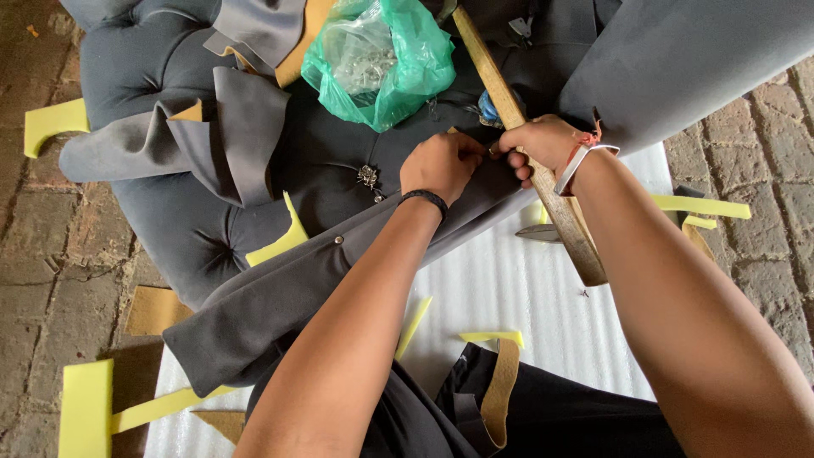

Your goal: The person sits on the floor in front of a tufted gray sofa backrest and hammers upholstery tacks along its edge, placing each tack by hand and driving it in with a claw hammer. They also cut a strip of backing material with scissors and press the fabric edge flat before hammering.

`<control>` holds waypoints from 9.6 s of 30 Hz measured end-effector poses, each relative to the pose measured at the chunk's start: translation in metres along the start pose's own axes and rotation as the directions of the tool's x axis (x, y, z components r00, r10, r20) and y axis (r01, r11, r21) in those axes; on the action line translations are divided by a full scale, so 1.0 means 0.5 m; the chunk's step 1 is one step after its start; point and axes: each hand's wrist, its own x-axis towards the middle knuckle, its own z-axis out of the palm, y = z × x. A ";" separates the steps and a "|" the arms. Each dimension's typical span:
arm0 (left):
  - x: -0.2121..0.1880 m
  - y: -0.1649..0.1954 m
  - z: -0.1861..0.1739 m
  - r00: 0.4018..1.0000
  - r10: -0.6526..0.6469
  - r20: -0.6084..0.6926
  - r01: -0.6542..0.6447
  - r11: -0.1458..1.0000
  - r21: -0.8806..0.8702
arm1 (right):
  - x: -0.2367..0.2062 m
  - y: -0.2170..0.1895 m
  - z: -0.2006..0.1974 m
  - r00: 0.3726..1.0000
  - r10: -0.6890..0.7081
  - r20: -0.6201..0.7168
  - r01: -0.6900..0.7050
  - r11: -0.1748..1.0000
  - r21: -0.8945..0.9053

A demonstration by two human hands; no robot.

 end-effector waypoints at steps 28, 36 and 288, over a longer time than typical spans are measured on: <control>0.022 0.015 0.016 0.996 -0.070 0.055 0.071 0.997 -0.012 | -0.282 0.258 -0.073 0.972 -0.170 -0.162 0.128 0.962 -0.240; 0.033 -0.005 0.026 0.998 -0.005 0.059 0.003 1.000 0.025 | -0.279 0.295 -0.073 0.950 -0.277 -0.142 0.200 0.893 -0.404; 0.032 -0.062 0.032 0.996 -0.039 0.077 0.051 0.986 -0.157 | -0.305 0.261 -0.065 0.939 -0.327 -0.108 0.200 0.774 -0.601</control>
